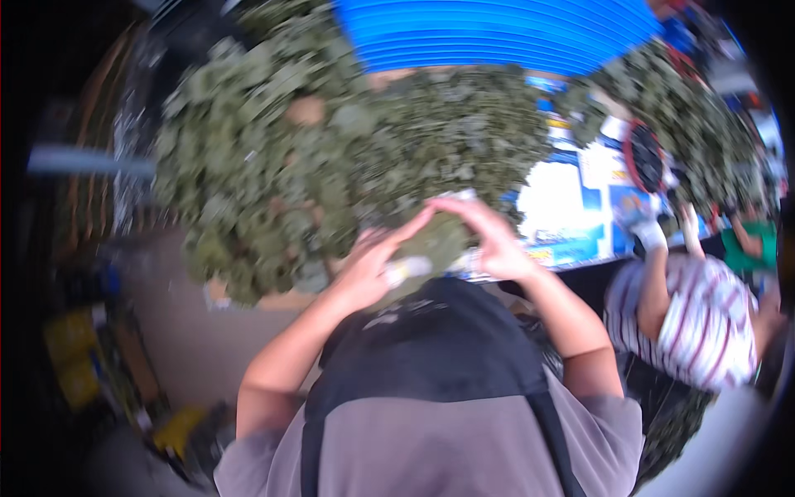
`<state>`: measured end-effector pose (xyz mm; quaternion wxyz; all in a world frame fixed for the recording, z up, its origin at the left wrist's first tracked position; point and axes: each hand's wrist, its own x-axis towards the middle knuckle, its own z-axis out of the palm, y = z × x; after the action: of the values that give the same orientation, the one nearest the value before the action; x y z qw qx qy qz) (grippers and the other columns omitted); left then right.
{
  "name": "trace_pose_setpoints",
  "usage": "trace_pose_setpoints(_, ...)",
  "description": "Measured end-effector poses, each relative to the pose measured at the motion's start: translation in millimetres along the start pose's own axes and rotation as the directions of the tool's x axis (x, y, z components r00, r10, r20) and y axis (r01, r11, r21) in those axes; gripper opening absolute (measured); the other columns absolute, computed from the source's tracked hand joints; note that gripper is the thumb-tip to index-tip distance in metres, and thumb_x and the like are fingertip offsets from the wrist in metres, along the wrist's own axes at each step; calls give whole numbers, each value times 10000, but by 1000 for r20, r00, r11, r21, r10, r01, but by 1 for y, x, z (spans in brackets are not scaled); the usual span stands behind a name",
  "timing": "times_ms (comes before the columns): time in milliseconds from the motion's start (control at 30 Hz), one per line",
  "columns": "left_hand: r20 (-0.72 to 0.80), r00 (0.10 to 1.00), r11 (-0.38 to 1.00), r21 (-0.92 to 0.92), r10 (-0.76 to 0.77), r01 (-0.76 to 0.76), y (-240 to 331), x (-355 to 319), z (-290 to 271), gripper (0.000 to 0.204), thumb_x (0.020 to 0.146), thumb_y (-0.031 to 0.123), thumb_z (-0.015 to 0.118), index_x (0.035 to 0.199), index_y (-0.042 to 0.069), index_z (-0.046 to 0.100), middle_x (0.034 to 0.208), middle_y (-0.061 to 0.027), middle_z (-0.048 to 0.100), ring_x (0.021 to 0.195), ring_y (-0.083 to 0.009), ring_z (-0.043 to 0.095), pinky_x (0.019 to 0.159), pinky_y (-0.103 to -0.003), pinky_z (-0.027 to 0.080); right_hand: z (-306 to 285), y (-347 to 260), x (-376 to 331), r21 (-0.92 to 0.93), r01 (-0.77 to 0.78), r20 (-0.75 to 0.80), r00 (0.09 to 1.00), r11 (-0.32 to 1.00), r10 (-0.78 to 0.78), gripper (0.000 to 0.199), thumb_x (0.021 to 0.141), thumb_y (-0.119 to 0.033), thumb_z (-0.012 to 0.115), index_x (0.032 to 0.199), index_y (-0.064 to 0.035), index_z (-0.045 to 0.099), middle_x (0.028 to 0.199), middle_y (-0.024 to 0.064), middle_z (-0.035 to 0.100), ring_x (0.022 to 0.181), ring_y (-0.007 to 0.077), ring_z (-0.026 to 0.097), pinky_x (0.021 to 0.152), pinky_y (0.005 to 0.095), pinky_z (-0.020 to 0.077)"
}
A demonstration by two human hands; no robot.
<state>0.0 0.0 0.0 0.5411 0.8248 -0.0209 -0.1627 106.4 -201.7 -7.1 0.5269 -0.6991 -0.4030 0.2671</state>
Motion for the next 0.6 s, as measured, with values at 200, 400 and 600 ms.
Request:
trace_pose_setpoints(200,-199,974,879,-440,104,-184,4,29,-4,1297,483,246,880,1435,106,10,1287,-163,406,1159,-280,466,969,-385,394,-22,8,-48,632,17,-384,876,775,293,624,701,-64,742,1243,-97,435,1184,68,478,1115,178,468,947,333,384)
trace_pose_setpoints(400,-153,985,948,-296,79,-122,6,35,19,1179,547,127,855,1426,68,71,1340,-164,333,1185,-257,435,983,-381,374,-37,18,-93,288,-76,-352,919,955,179,646,664,-139,759,1235,-56,468,1223,98,482,1135,202,478,969,326,369)
trace_pose_setpoints(600,-105,962,939,-212,253,-270,-34,80,41,1173,633,258,812,1429,68,-27,1488,-176,20,1352,-263,184,1087,-381,193,-44,51,-123,254,-319,-642,650,913,406,539,749,-210,664,1230,-41,490,1192,107,532,1093,201,514,914,326,424)
